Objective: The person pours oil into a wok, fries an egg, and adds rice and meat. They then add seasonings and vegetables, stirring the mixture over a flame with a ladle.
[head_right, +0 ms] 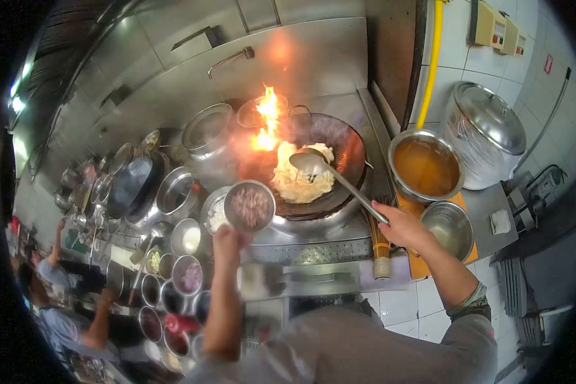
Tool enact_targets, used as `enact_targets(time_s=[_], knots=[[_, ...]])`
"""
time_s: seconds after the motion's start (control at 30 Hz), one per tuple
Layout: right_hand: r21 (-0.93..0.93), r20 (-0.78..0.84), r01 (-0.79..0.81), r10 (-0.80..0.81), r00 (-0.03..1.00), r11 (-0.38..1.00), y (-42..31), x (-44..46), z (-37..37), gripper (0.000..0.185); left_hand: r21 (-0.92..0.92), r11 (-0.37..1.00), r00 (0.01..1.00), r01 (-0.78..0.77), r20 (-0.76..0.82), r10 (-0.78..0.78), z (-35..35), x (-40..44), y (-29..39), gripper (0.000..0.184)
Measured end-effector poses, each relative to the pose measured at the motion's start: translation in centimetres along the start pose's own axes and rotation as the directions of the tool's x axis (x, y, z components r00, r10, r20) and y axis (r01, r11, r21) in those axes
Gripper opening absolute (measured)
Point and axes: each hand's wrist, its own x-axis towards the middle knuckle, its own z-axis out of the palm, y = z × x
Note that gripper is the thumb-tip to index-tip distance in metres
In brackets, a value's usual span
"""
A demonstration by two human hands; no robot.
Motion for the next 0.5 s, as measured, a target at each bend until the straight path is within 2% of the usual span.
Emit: enact_targets(time_s=[0.03,0.07,0.1,0.13,0.17,0.2,0.27,0.3,0.37,0.4,0.47,0.5], knots=[[0.013,0.121,-0.198,0.195,0.973,0.980,-1.0,0.1,-1.4,0.058,0.058,0.998,0.999,-0.034,0.009,0.034,1.2,2.0,0.1,0.011],[0.014,0.118,-0.188,0.185,0.976,0.982,-1.1,-0.2,-2.3,0.058,0.115,0.991,0.998,-0.068,0.014,0.066,2.3,3.8,0.2,0.010],[0.027,0.100,-0.158,0.155,0.983,0.987,-0.7,-0.7,-3.0,0.059,0.332,0.918,0.973,-0.216,0.001,0.229,3.6,4.9,1.1,0.010],[0.039,0.083,-0.130,0.126,0.988,0.991,0.0,-1.2,-3.4,0.059,0.533,0.778,0.925,-0.334,0.026,0.379,4.9,6.1,1.8,0.011],[0.017,-0.040,0.037,-0.036,0.999,0.999,1.0,-1.9,-3.6,0.061,0.593,0.690,0.862,-0.415,0.014,0.507,5.7,9.3,0.2,0.013],[0.019,-0.033,0.041,-0.040,0.999,0.999,0.8,-2.4,-4.3,0.061,0.651,0.588,0.782,-0.480,0.014,0.623,6.5,12.1,-1.1,0.015],[-0.116,-0.030,-0.021,0.017,0.999,0.993,-0.1,-3.2,-6.1,0.062,0.668,0.374,0.584,-0.643,0.111,0.804,9.7,12.0,1.7,0.009],[-0.112,-0.028,-0.018,0.015,0.999,0.993,0.0,-3.0,-6.1,0.062,0.672,0.373,0.585,-0.640,0.111,0.804,10.9,13.2,1.0,0.009],[-0.173,0.010,-0.085,0.088,0.996,0.981,0.2,-2.7,-6.1,0.061,0.787,0.153,0.625,-0.598,0.338,0.704,13.0,16.0,-1.6,0.017],[-0.171,0.012,-0.087,0.090,0.996,0.981,0.4,-2.6,-5.8,0.061,0.787,0.152,0.627,-0.598,0.340,0.701,13.8,16.1,-1.8,0.017],[-0.247,-0.022,-0.086,0.083,0.996,0.965,1.0,-2.0,-5.2,0.060,0.803,0.082,0.672,-0.590,0.433,0.601,15.0,16.3,-2.1,0.023],[-0.242,-0.020,-0.084,0.081,0.996,0.967,1.2,-1.8,-5.2,0.060,0.836,0.126,0.708,-0.534,0.361,0.606,15.4,16.2,-1.4,0.018]])
